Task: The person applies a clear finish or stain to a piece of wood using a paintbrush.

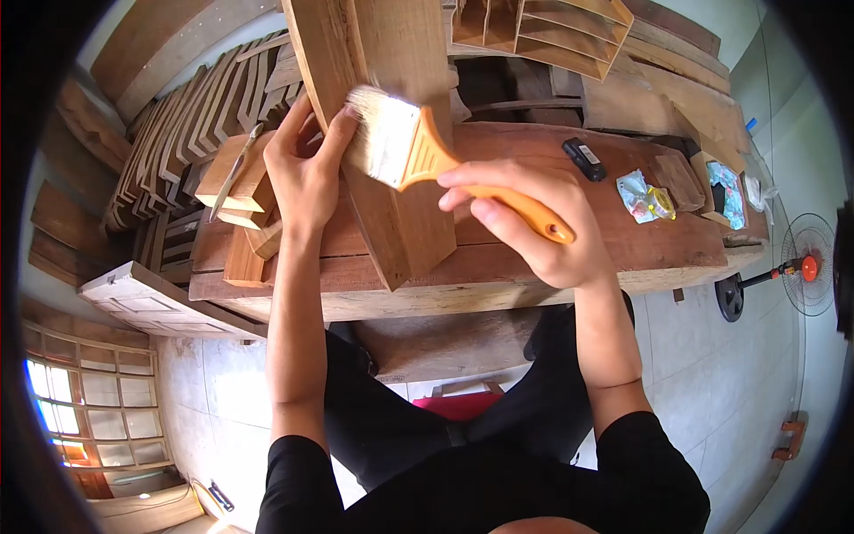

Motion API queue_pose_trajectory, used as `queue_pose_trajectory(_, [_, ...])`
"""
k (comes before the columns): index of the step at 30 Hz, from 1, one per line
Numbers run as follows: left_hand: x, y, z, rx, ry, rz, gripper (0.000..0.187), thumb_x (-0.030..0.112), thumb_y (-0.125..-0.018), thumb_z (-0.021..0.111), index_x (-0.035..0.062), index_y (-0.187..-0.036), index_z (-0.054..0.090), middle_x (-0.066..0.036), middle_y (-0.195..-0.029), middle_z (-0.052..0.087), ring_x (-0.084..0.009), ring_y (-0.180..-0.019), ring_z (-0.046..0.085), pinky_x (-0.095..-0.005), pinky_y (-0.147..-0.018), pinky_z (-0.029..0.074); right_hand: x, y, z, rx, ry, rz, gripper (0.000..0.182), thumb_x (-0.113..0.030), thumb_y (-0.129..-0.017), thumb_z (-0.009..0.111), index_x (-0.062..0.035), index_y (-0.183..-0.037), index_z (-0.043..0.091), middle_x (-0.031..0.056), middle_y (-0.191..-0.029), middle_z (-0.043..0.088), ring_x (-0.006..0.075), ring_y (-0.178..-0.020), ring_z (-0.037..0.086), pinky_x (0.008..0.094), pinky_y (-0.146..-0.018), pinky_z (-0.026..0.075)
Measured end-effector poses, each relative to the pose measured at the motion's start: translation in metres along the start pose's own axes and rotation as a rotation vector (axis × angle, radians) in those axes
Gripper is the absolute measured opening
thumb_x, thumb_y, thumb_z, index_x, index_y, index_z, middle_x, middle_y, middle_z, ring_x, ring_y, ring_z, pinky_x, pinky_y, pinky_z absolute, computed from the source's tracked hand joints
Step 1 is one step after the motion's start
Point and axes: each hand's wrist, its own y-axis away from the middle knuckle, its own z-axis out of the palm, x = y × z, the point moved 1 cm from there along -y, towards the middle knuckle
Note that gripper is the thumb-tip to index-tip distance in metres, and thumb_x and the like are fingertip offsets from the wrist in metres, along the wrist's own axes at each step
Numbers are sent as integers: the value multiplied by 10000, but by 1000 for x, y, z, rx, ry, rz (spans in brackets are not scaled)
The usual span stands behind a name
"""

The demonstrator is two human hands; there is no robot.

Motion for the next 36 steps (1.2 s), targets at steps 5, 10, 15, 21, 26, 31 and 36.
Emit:
queue_pose_trajectory(5, [8,3,7,-9,-39,-17,414,201,-933,758,-33,-1260,660,-130,-1033,741,-133,-905,683,-261,-814,549,-5,-5,-20,278,364,-50,249,-53,-979,583,-22,-1204,684,115,-1087,716,151,-929,667,272,-781,521])
queue_pose_trajectory(10, [5,1,7,-22,11,-12,419,205,-929,765,-33,-1259,662,-128,-1027,743,-128,-904,683,-266,-814,550,-20,1,-10,-12,444,-81,203,-25,-936,626,-43,-1118,713,94,-996,678,194,-838,653,297,-746,512])
queue_pose_trajectory(15, [5,1,7,-9,-40,0,416,190,-934,757,-45,-1262,657,-121,-1027,742,-121,-915,677,-260,-824,543,-13,0,-18,282,576,-31,152,-89,-952,639,-92,-1083,715,89,-911,654,228,-754,660,334,-674,515])
queue_pose_trajectory(21, [6,3,9,-27,18,-3,392,153,-931,749,-48,-1256,660,-115,-1029,738,-114,-900,669,-255,-804,539,-12,3,-21,33,264,-98,137,-89,-945,630,-73,-1061,701,79,-890,640,202,-759,621,317,-682,481])
queue_pose_trajectory(26, [8,5,12,10,-6,-8,340,147,-923,757,-45,-1195,686,-90,-989,739,-108,-857,668,-241,-794,534,-18,-1,-23,114,491,-139,131,-43,-937,634,-62,-1046,704,78,-915,636,184,-793,625,312,-718,484])
queue_pose_trajectory(31, [4,4,10,7,46,-21,350,157,-932,750,-48,-1206,677,-93,-987,737,-103,-888,656,-244,-790,533,-15,3,-23,98,230,46,165,-42,-958,591,-18,-1081,698,51,-1004,659,107,-829,606,229,-660,474])
queue_pose_trajectory(36, [6,6,11,39,19,-43,371,218,-922,767,-43,-1174,690,-79,-938,733,-95,-855,653,-240,-778,530,-24,2,-22,-55,240,62,149,-10,-949,602,-26,-1062,698,87,-939,682,198,-853,653,309,-802,502])
